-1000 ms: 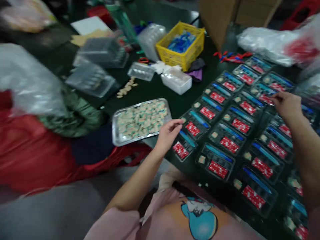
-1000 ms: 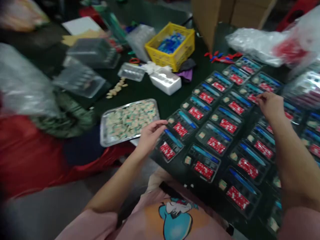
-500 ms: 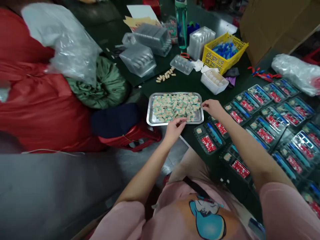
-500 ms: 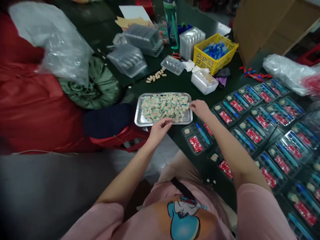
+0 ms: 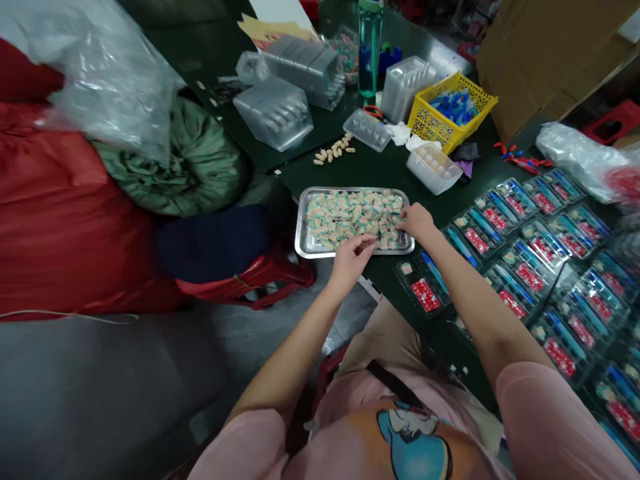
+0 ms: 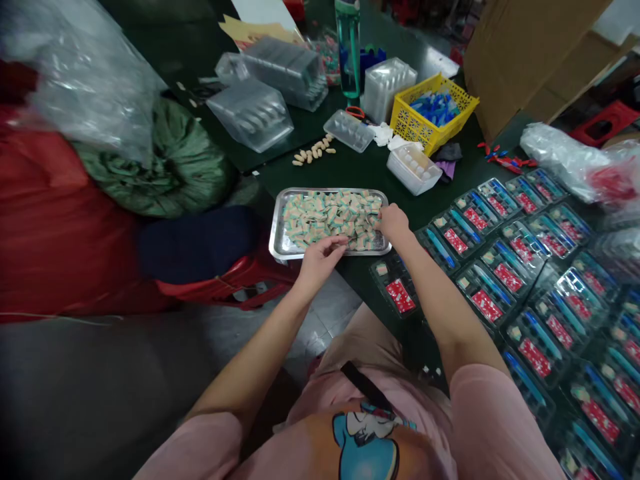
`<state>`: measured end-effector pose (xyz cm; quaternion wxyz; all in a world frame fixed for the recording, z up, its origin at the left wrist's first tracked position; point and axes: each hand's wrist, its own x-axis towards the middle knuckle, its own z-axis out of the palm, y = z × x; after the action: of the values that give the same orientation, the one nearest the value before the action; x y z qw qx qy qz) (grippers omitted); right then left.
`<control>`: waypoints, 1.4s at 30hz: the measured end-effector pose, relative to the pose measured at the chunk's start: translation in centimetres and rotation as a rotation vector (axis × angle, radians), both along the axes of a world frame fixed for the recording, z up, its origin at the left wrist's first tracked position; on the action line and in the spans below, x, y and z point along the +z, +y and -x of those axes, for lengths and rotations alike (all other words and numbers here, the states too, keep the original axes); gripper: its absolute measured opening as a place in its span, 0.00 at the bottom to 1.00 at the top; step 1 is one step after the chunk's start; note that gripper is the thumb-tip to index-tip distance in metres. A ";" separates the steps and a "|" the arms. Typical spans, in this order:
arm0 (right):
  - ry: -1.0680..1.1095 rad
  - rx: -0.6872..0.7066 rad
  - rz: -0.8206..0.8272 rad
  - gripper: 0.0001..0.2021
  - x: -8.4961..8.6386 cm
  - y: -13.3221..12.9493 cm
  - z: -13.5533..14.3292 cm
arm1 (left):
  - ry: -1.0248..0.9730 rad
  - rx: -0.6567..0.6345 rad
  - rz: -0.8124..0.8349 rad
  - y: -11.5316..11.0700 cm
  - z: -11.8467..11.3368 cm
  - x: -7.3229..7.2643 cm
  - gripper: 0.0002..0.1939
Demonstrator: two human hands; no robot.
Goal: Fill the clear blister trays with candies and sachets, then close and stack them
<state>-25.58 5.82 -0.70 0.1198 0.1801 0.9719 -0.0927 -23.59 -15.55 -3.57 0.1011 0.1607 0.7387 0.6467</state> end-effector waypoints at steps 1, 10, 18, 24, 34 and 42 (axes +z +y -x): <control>0.020 0.013 0.001 0.13 -0.1 0.0 -0.3 | -0.001 -0.002 -0.003 0.1 0.0 0.0 0.11; 0.271 0.111 0.174 0.06 -1.7 0.9 -2.2 | -0.045 -0.011 -0.056 1.5 0.6 -0.2 0.12; 0.378 -0.008 1.149 0.17 -1.6 -0.4 -3.1 | -0.217 -0.008 -0.229 3.8 1.9 -0.6 0.21; 0.381 -0.148 1.357 0.22 -1.7 -1.3 -3.3 | -0.340 0.053 -0.316 4.3 2.3 -0.1 0.12; 0.493 -0.104 1.293 0.19 -1.9 -1.9 -3.3 | -0.314 0.149 -0.332 4.4 2.4 -0.1 0.06; 0.571 -0.075 1.194 0.19 -2.3 -2.4 -3.0 | -0.216 0.120 -0.265 4.2 2.0 -0.4 0.12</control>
<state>-22.58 3.44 -2.97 -0.0664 0.0847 0.7402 -0.6637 -25.58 -11.35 -3.96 0.1191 0.0576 0.6402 0.7568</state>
